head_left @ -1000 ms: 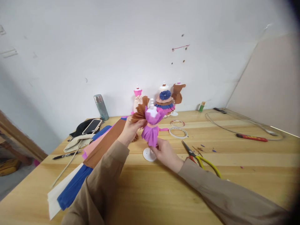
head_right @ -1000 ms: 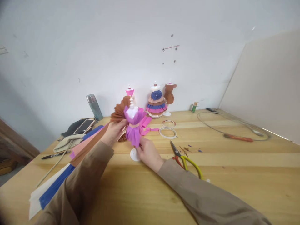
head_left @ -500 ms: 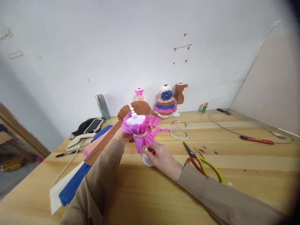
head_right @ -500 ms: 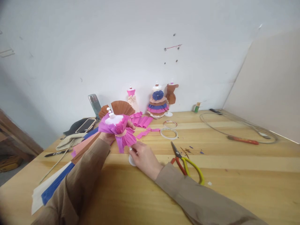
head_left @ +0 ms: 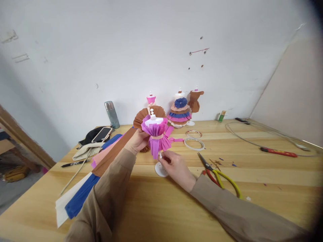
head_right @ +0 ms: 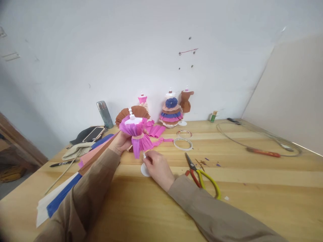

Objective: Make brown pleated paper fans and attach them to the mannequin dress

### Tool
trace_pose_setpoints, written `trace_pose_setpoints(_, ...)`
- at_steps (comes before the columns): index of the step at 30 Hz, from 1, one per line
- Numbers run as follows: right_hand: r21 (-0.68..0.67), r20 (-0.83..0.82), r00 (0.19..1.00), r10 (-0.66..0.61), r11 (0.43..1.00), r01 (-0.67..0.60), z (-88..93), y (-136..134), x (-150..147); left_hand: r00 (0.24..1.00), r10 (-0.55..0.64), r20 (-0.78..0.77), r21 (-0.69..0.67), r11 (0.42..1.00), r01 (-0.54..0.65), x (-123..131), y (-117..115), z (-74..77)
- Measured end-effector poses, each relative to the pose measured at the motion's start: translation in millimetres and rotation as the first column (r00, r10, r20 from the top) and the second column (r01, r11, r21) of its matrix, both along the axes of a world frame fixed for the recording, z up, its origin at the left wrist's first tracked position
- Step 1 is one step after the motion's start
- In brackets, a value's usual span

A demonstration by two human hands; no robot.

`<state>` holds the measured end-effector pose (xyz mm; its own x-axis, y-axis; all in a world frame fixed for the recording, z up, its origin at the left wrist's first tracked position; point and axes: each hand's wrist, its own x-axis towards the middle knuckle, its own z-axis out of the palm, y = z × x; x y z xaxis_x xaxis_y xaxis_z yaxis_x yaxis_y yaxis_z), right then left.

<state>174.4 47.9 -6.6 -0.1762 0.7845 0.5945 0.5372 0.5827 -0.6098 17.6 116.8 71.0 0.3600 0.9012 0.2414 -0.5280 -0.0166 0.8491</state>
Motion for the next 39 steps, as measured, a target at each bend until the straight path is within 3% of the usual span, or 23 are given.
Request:
trace_pose_setpoints(11, -0.004, 0.011, 1.000, -0.028, 1.000, 0.028, -0.3, 5, 2, 0.997, 0.080, -0.006, 0.101, 0.992, -0.079, 2, 6, -1.3)
trace_pose_setpoints(29, -0.055, 0.116, 0.993, -0.017, 0.998, 0.024, 2.7, 8, 5, 0.996, 0.068, -0.061, 0.125, 0.990, -0.060, 10, -7, 2.5)
trace_pose_setpoints(39, -0.039, 0.168, 0.985, 0.024, 0.999, -0.017, 8.1, 6, 7, 0.992, 0.091, -0.086, 0.146, 0.986, -0.077, 5, -3, 2.8)
